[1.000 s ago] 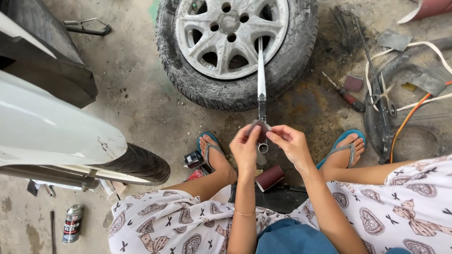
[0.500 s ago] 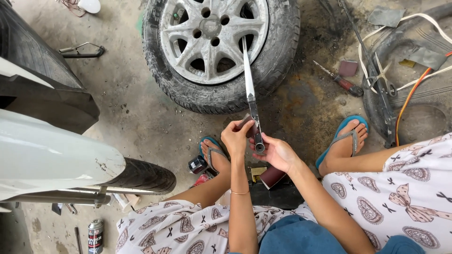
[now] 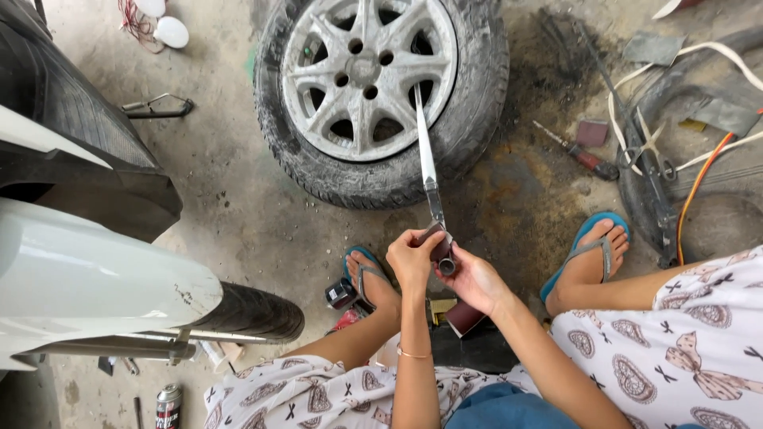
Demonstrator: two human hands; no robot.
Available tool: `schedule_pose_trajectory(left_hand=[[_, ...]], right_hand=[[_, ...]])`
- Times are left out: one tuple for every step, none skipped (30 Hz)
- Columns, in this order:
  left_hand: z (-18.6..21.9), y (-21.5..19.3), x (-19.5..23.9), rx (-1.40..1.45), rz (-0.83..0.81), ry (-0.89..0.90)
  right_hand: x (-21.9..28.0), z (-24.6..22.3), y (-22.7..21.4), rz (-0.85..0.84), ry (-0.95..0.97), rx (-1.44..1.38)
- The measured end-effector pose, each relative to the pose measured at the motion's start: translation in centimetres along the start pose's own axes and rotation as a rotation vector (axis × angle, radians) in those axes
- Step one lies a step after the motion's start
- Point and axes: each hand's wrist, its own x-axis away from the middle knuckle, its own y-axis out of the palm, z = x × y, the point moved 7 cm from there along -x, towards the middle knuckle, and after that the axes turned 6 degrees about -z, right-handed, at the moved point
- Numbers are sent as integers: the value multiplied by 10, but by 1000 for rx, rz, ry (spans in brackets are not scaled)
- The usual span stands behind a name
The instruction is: The person sits on the ground and uses a sanding block to sand a long, thin metal tool. They hold the tool with one hand and rub the sanding block along its length with the other hand.
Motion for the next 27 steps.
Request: schedule_pose_trajectory(left_hand=[[13, 5, -14, 5, 0, 6], [19, 3, -18, -11, 18, 43], [25, 0, -21, -27, 36, 81], [14, 0, -15, -27, 40, 77], [4, 3, -8, -37, 4, 56], [5, 8, -11, -38, -28, 59], [15, 7, -13, -31, -22, 80], [15, 5, -9, -32, -12, 55], [14, 3, -6, -34, -3, 30], [15, 3, -13, -35, 0, 18], [17, 1, -21, -14, 15, 44], [20, 1, -28, 9, 28, 71], [3, 0, -15, 8, 30, 59], [-4, 4, -15, 2, -3, 42], [-10, 8, -15, -5, -35, 26], [-4, 7, -13, 2, -34, 37], [-2, 6, -13, -11, -32, 4], [-7, 3, -7, -27, -28, -44], [-1, 3, -18, -23, -26, -47], [5, -1, -25, -14, 5, -9], [11, -4, -31, -6, 36, 29], [4, -4, -25, -6, 35, 26], [-1, -1, -19, -8, -5, 45], [1, 3, -20, -6, -45, 80], [6, 4, -15, -1, -44, 92], [5, 5, -7, -24, -45, 62], [4, 6, -1, -48, -45, 31]], right_hand=[[-8, -9, 2, -3, -5, 5], [-9, -5, -1, -14, -9, -13], [-9, -2, -4, -24, -12, -31], [-12, 3, -13, -24, -8, -30], [-14, 8, -22, -6, 4, -53], [-23, 2, -23, -7, -1, -69], [-24, -3, -15, -25, -12, -61], [-19, 1, -14, -13, -1, -84], [-15, 5, -14, 0, 11, -107], [-20, 5, -19, 7, 22, -107], [-25, 4, -23, -9, 21, -107], [-29, 3, -28, -25, 18, -108], [-19, 9, -32, -17, 27, -108], [-19, 3, -28, -13, 23, -96], [-19, -4, -23, -10, 20, -84], [-22, -4, -24, -18, 11, -78], [-25, -3, -27, -12, 8, -75], [-25, 5, -34, 4, 15, -75], [-28, 1, -32, 5, 18, -71], [-27, 2, -32, 0, 14, -60], [-26, 3, -32, -4, 10, -48], [-24, 4, -34, -2, 11, -48], [-22, 4, -34, -6, 15, -36], [-26, -3, -30, -21, 9, -20], [-28, -5, -28, -29, 0, -16], [-28, -4, -30, -27, 2, -26], [-29, -3, -32, -26, 4, -35]])
